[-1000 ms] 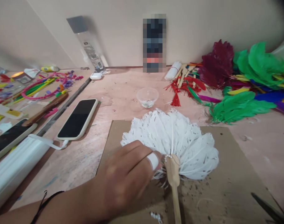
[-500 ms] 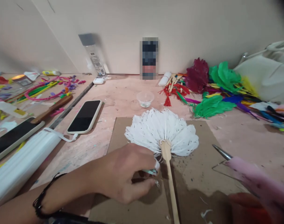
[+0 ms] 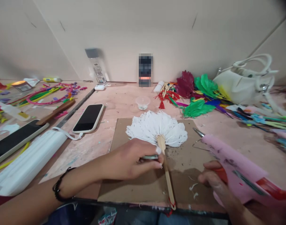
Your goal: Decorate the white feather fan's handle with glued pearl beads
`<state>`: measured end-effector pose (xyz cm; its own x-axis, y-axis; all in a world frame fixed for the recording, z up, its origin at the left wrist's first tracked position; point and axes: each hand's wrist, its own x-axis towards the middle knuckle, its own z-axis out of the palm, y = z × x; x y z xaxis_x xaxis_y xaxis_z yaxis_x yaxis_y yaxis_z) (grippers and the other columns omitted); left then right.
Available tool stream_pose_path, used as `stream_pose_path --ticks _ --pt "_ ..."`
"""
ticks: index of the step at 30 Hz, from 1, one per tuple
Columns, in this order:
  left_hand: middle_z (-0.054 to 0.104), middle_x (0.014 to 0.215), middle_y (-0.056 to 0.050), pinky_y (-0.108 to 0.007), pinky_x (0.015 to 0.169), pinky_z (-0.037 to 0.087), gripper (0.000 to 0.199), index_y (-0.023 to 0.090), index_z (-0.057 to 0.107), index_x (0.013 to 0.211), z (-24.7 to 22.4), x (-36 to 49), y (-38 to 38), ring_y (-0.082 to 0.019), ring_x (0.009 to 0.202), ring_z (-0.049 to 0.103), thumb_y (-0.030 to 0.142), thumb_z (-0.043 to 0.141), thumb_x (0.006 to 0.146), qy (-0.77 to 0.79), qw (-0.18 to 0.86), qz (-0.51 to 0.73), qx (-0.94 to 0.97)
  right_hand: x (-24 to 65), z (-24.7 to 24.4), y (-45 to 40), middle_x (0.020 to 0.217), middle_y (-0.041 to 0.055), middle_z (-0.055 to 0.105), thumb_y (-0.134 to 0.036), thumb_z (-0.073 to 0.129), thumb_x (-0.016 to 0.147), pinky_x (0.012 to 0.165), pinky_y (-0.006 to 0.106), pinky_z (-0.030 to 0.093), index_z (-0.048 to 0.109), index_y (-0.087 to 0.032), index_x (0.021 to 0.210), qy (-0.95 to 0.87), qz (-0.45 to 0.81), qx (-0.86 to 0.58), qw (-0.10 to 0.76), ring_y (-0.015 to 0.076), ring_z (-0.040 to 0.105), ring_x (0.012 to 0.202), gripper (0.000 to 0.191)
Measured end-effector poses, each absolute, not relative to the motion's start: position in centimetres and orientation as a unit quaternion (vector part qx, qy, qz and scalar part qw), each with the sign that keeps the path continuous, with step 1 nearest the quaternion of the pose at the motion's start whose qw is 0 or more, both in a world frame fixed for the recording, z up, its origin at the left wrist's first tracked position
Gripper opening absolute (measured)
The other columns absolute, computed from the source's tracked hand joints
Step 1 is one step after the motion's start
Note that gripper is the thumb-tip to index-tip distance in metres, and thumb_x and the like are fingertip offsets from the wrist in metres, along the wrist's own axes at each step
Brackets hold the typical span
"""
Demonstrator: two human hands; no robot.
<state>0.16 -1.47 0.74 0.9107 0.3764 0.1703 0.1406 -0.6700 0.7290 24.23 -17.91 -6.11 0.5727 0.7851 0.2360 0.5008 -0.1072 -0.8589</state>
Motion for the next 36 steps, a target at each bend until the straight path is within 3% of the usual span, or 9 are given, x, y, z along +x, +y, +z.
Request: stream_pose_path --ticks 2,6,11,16,21,27,36 --pt "0.076 0.084 -0.001 -0.020 0.075 0.047 0.010 0.016 0.072 0.093 1.1 0.3 -1.7 -0.011 0.076 0.066 0.021 0.067 0.099 0.170 0.412 0.163 0.880 22.7 -5.9 -17.6 0.103 0.0064 0.077 -0.059 0.071 0.090 0.084 0.037 0.063 0.079 -0.024 0.098 -0.444 0.157 -0.732 0.492 0.0320 0.074 0.097 0.038" --pt "0.077 0.084 -0.001 -0.020 0.071 0.047 0.008 0.014 0.076 0.093 1.5 0.4 -2.0 -0.011 0.075 0.066 0.021 0.073 0.093 0.193 0.458 0.178 0.849 20.0 -5.7 -16.9 0.114 0.0053 0.076 -0.059 0.069 0.093 0.097 0.043 0.060 0.080 -0.026 0.102 -0.456 0.173 -0.721 0.491 0.0325 0.073 0.104 0.036" --pt "0.078 0.084 -0.003 -0.022 0.073 0.050 0.005 0.014 0.076 0.092 1.5 0.4 -2.3 -0.012 0.077 0.068 0.017 0.072 0.092 0.176 0.480 0.203 0.835 19.1 -5.1 -15.7 0.097 0.0013 0.080 -0.046 0.073 0.096 0.076 0.036 0.067 0.081 -0.028 0.098 -0.562 0.130 -0.659 0.483 0.0279 0.079 0.083 0.020" --pt "0.076 0.085 -0.004 -0.023 0.076 0.051 0.009 0.014 0.076 0.091 1.4 0.7 -2.6 -0.013 0.080 0.068 0.010 0.069 0.090 0.151 0.458 0.222 0.848 19.3 -4.9 -15.8 0.098 0.0012 0.080 -0.046 0.073 0.096 0.077 0.037 0.068 0.081 -0.027 0.095 -0.580 0.065 -0.665 0.467 0.0281 0.079 0.084 0.022" --pt "0.074 0.083 -0.004 -0.022 0.072 0.050 0.012 0.013 0.077 0.089 0.9 1.0 -2.8 -0.013 0.077 0.067 0.006 0.068 0.086 0.144 0.445 0.243 0.850 19.3 -5.8 -15.6 0.098 0.0031 0.079 -0.045 0.077 0.093 0.072 0.034 0.068 0.080 -0.025 0.100 -0.587 0.124 -0.646 0.473 0.0268 0.079 0.081 0.021" --pt "0.073 0.079 -0.003 -0.021 0.063 0.045 0.013 0.012 0.078 0.089 0.5 1.0 -3.0 -0.011 0.068 0.061 0.007 0.068 0.083 0.147 0.445 0.245 0.849 18.2 -7.0 -15.3 0.090 0.0086 0.078 -0.049 0.076 0.091 0.069 0.043 0.067 0.076 -0.023 0.105 -0.500 0.176 -0.653 0.541 0.0320 0.076 0.078 0.029" --pt "0.073 0.080 0.000 -0.019 0.056 0.041 0.011 0.016 0.076 0.087 0.4 1.1 -3.2 -0.008 0.063 0.057 0.009 0.068 0.083 0.154 0.437 0.257 0.848 18.1 -5.8 -15.5 0.101 0.0077 0.078 -0.042 0.072 0.093 0.086 0.045 0.067 0.077 -0.022 0.105 -0.508 0.165 -0.654 0.536 0.0329 0.077 0.092 0.024"
